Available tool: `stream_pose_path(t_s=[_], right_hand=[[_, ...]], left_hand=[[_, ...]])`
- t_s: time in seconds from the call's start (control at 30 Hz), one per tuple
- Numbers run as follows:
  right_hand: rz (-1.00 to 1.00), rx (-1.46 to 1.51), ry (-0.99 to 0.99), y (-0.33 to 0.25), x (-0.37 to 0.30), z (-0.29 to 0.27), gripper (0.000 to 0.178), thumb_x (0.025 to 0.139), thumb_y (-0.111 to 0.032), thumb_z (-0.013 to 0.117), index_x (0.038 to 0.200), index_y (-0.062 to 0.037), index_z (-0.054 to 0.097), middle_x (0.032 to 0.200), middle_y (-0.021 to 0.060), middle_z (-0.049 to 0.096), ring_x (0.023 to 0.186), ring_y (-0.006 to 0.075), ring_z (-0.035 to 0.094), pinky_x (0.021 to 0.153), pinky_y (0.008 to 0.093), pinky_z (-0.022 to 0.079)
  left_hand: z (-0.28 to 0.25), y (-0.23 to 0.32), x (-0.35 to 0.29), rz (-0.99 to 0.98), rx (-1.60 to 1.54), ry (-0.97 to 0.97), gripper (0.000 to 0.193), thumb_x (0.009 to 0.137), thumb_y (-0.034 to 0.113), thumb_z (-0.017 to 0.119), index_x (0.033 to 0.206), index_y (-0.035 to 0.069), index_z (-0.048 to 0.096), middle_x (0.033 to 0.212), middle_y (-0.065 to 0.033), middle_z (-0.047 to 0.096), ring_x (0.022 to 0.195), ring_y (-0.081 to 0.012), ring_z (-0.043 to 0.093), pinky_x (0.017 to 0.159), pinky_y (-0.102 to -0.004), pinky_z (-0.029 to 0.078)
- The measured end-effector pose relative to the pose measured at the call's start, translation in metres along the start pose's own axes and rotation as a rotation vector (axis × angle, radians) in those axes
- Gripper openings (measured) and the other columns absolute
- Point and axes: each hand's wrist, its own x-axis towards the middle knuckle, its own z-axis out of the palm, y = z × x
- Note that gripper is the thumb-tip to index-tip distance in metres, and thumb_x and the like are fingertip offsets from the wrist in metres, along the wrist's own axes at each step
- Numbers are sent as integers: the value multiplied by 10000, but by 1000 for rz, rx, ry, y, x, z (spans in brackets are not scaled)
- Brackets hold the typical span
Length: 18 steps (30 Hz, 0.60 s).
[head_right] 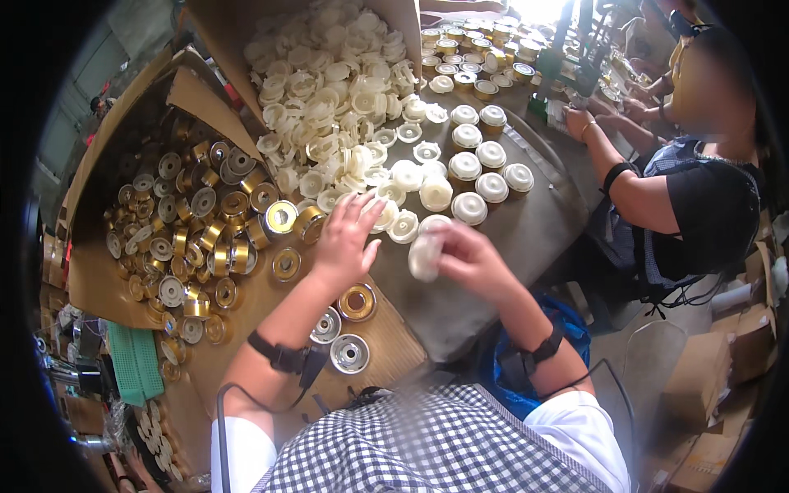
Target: Assembling small mechanical components involving springs and plastic bases at a workbench.
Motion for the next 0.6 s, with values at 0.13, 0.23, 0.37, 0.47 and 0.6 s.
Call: stream_pose_path(t_s=[0.13,0.23,0.37,0.47,0.6], right_hand=[[339,-17,-122,37,-34,15,387,944,-14,674,1324,-54,607,1247,48,643,1098,134,634,936,296,534],[138,-670,91,28,-44,10,444,905,-46,730,1331,-94,612,1321,112,602,1052,203,665,940,324,547],[-89,-959,17,13,-46,19,610,764,-130,872,1325,-119,635,1377,116,574,1171,330,597,1020,410,521],[-117,-1079,-38,25,-47,18,703,711,-173,901,1354,-113,622,1321,107,618,1217,355,562,1042,448,500],[-95,-950,28,20,-40,27,695,721,-178,882,1354,-88,609,1275,122,647,1193,355,572,1032,467,493]], left_hand=[[24,-22,32,129,311,-274,599,835,156,761,1415,230,625,1431,-90,592,1335,-308,522,1138,-446,424],[23,-27,35,144,361,-411,655,790,127,799,1411,224,617,1434,-65,587,1291,-275,564,1116,-449,450],[-22,-19,20,-72,-36,-215,655,758,92,871,1357,150,612,1350,-94,603,1210,-295,619,1035,-441,525],[-58,-29,-15,-440,-655,-48,637,769,69,900,1309,99,563,1241,-77,638,1101,-192,663,949,-354,562],[-85,-34,-89,-554,-827,44,645,756,96,931,1266,41,541,1227,-96,668,1098,-179,669,969,-333,551]])
